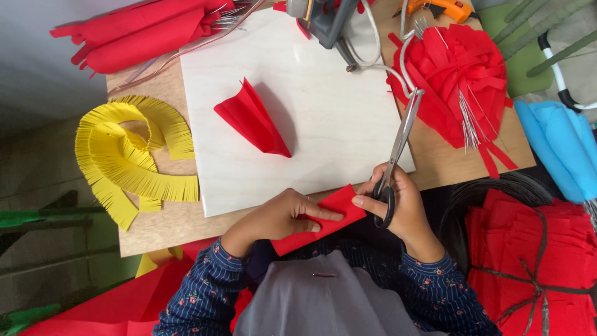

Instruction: Folding red fabric and cutting it into small strips using scissors on a workbench.

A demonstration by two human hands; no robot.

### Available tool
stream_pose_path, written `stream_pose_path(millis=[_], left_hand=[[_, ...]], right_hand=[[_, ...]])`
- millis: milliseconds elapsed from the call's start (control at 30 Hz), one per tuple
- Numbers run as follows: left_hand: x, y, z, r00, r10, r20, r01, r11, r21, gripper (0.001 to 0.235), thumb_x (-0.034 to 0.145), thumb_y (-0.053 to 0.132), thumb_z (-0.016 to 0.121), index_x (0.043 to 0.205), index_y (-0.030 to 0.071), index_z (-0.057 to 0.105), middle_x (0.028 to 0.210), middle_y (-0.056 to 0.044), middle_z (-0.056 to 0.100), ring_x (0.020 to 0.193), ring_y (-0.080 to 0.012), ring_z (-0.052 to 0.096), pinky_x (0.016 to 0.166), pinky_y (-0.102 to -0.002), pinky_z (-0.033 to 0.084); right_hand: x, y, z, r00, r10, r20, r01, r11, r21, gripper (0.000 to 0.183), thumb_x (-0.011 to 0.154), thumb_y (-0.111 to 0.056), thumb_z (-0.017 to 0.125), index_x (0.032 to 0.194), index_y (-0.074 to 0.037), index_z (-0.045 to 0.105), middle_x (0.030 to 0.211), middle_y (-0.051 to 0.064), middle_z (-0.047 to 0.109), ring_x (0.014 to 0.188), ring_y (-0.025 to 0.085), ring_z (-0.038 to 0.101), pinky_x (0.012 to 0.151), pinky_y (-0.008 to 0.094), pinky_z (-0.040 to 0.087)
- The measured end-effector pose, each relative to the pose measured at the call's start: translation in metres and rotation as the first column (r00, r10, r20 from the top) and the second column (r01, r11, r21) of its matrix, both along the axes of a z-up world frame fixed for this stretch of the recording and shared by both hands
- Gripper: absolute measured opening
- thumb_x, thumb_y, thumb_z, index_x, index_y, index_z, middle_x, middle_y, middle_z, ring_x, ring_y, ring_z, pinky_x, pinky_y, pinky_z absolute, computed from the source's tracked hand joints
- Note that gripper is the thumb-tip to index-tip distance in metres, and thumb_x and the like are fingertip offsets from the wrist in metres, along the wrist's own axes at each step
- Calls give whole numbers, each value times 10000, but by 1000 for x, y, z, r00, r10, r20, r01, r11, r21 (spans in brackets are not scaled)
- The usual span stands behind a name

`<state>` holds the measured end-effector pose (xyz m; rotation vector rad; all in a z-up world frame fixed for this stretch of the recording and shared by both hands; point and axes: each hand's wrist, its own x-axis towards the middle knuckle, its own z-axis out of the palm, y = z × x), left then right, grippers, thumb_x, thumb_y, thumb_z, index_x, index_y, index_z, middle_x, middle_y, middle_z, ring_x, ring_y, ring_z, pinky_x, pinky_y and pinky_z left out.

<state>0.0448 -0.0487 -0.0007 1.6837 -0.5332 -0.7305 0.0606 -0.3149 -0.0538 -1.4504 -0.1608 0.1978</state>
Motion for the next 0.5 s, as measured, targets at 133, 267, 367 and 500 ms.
stream_pose_path(millis=[133, 267, 367, 500], left_hand=[[-2, 9, 18, 998, 43, 53, -43, 999, 12, 445, 878, 15, 738, 1292, 179, 742, 1040, -135, 796, 999, -271, 730, 976, -419, 546], [6, 24, 32, 982, 150, 114, -156, 986, 50, 421, 890, 26, 724, 1292, 148, 739, 983, -166, 785, 932, -269, 715, 907, -418, 564], [12, 39, 17, 974, 161, 160, -172, 983, 58, 427, 922, 31, 712, 1329, 160, 707, 1019, -84, 765, 937, -172, 668, 878, -321, 538], [24, 40, 10, 979, 126, 161, -134, 990, 42, 443, 968, 32, 689, 1384, 178, 656, 1105, -7, 749, 991, -112, 648, 858, -246, 514]], right_hand=[[-5, -15, -8, 997, 52, 60, -57, 995, 82, 455, 806, -47, 833, 1109, -56, 493, 716, 177, 731, 603, 166, 713, 658, 282, 599], [-14, -38, -7, 972, 234, 38, -237, 965, 116, 765, 791, -542, 760, 1274, -14, 490, 850, 189, 728, 724, 201, 671, 743, 328, 543], [-27, -43, 9, 912, 410, 11, -410, 912, -10, 894, 811, -660, 689, 1405, -28, 471, 1037, 121, 667, 933, 192, 627, 899, 348, 512], [-47, -43, 0, 821, 522, -232, -568, 789, -234, 631, 825, -362, 849, 1333, -156, 536, 981, 34, 690, 841, 130, 685, 827, 278, 564]])
